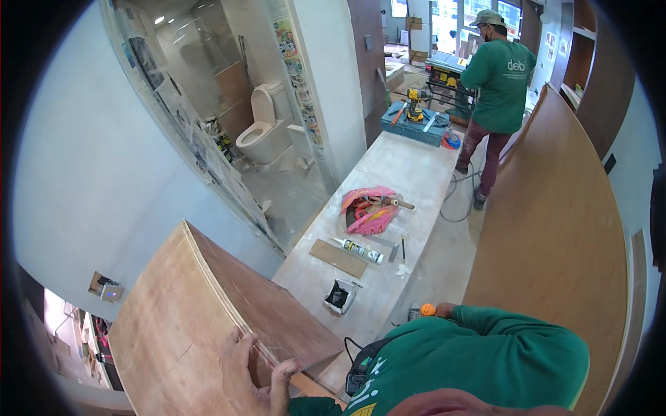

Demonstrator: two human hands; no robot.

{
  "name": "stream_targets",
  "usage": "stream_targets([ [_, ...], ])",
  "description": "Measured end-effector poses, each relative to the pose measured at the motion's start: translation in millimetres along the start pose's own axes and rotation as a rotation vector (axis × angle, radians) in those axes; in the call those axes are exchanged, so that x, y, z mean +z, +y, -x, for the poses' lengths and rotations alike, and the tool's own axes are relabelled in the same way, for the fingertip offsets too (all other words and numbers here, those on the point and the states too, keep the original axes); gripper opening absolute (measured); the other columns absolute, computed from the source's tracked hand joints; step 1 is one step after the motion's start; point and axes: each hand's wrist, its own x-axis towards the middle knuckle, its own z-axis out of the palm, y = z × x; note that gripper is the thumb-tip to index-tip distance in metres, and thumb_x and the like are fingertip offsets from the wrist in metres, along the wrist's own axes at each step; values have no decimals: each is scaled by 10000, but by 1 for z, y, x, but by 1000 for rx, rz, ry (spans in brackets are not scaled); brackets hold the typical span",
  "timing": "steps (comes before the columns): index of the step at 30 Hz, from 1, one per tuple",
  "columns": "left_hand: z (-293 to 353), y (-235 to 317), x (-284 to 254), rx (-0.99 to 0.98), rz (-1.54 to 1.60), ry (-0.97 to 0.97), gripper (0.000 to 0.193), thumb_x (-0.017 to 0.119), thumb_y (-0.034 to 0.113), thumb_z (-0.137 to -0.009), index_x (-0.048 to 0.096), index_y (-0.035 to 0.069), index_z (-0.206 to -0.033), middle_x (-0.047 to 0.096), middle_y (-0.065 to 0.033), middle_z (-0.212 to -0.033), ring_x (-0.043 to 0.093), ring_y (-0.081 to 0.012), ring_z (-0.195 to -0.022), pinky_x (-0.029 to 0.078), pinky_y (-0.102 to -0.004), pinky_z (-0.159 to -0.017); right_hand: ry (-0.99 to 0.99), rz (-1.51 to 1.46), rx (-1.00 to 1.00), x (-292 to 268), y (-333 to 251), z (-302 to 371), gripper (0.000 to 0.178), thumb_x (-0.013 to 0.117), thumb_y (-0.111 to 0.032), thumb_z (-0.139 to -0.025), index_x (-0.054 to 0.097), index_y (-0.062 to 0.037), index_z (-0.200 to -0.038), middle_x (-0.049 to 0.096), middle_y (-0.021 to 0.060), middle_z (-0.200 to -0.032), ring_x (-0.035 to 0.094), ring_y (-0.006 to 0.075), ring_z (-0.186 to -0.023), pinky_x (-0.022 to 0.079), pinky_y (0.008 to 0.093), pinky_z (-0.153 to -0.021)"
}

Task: The person fits wooden panels together to form a cabinet frame, uses a saw to trim a piece of wood, and secures the wooden panels with a drill and screws.

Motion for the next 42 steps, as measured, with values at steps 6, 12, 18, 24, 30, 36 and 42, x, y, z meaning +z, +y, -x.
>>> stream_targets([
  [6,-1,-28,1,170,-69,-10,704,860,391,-831,587,-75,-1283,596,-331,-1291,611,-442,-1214,506,-478,-1023,-24,77,-10,-5,4,-10,596,675,-562,-816,754,-62,-1130,727,215,-1167,678,419,-1073,516,486,-928],
  [12,-5,-4,0,92,-78,-16,550,842,99,-866,594,-33,-1339,594,-235,-1306,616,-356,-1159,513,-412,-988,-6,136,19,7,-22,-10,590,669,-556,-823,759,-59,-1128,730,218,-1160,682,398,-1099,519,482,-949],
  [18,-8,-5,1,197,-97,23,565,871,156,-836,614,-24,-1306,640,-235,-1254,613,-410,-1169,508,-454,-999,24,166,115,4,-34,6,577,710,-538,-820,762,-47,-1118,740,215,-1118,698,381,-1074,531,478,-939],
  [24,-10,1,-2,193,-112,26,528,875,152,-826,644,-22,-1268,658,-235,-1229,626,-412,-1161,502,-457,-1003,26,94,12,14,-25,3,513,755,-469,-805,766,-42,-1088,748,214,-1088,713,377,-1010,538,477,-898],
  [30,-10,9,-4,107,-161,17,528,851,102,-845,622,-43,-1298,635,-242,-1272,624,-399,-1172,499,-438,-1011,-33,149,-9,-9,-36,-19,545,758,-469,-774,762,-45,-1116,737,210,-1141,697,369,-1068,522,460,-946],
  [36,0,3,4,-74,-1,33,508,796,69,-902,587,-77,-1341,609,-202,-1339,613,-315,-1216,505,-389,-1038,22,-44,95,-27,-18,-26,596,762,-503,-767,755,-59,-1165,730,199,-1196,694,348,-1096,522,443,-962],
  [42,-2,5,-1,-58,-29,-7,559,785,63,-908,544,-70,-1395,596,-193,-1363,601,-294,-1248,500,-384,-1051,-20,-37,116,-21,18,-49,634,752,-554,-777,753,-60,-1174,727,198,-1203,687,344,-1100,518,435,-966],
])
